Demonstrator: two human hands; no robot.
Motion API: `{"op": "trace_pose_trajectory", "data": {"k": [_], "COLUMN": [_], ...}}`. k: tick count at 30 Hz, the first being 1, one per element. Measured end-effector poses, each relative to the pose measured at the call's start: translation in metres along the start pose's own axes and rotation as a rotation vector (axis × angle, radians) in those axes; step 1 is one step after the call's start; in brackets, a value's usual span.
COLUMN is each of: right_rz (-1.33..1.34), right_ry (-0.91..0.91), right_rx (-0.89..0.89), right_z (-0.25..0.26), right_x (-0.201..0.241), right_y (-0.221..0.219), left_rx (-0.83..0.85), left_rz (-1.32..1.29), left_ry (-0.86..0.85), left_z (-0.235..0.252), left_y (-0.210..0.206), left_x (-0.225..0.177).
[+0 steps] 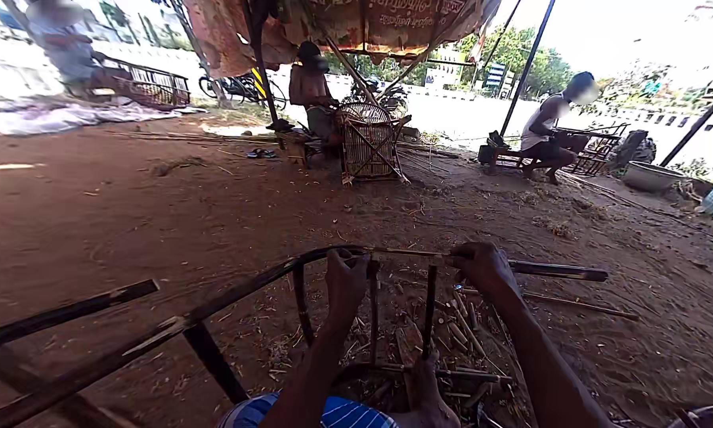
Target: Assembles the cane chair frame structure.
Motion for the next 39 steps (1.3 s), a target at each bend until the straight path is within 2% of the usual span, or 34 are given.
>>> {"op": "trace_pose_trajectory", "data": {"k": [5,10,12,14,16,18,20,22,24,34,37,39], "right_rz": [-0.003,0.040,0.047,0.043,0.058,0.055,0.035,0.028,0.054,0.211,0.153,0.017], "right_ry": [-0.004,-0.033,-0.037,-0.034,-0.031,-0.034,-0.028,-0.011,-0.010,0.032,0.117,0.252], "right_rx": [0.008,0.048,0.046,0.044,0.038,0.035,0.046,0.034,0.044,0.150,0.053,-0.018], "right_z": [0.000,0.002,0.002,0.001,0.000,-0.002,-0.007,-0.007,-0.007,-0.004,-0.016,-0.059], "right_x": [-0.004,-0.007,-0.008,-0.010,-0.010,-0.010,-0.012,-0.014,-0.016,-0.024,-0.026,-0.027], "right_y": [0.002,0.003,0.002,0.000,-0.001,0.003,0.004,0.003,0.003,0.012,0.018,0.033], "left_rx": [0.015,0.044,-0.003,-0.087,-0.078,0.122,0.388,0.611,0.701,0.660,0.690,0.717], "left_rz": [-0.096,-0.059,0.039,0.215,0.289,0.274,0.280,0.240,0.196,0.138,0.159,0.171], "left_ry": [0.030,0.026,-0.024,-0.246,-0.647,-0.990,-1.133,-1.140,-1.134,-1.274,-1.312,-1.322], "left_z": [0.001,-0.009,-0.009,-0.018,-0.040,-0.058,-0.064,-0.056,-0.049,-0.049,-0.050,-0.049], "left_y": [-0.002,0.002,0.001,0.001,-0.003,-0.022,-0.051,-0.077,-0.087,-0.087,-0.084,-0.086], "left_x": [0.001,0.004,0.005,-0.004,-0.028,-0.052,-0.063,-0.062,-0.058,-0.055,-0.057,-0.055]}}
Point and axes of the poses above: each hand's wrist, its own z-axis towards the middle knuckle, its own y-axis out of the back of the hand, x = y × z, the point moved 3 cm from there along z, towards the middle knuckle, and after that the axes turned 15 degrees about -x, right-handed, at the moved point
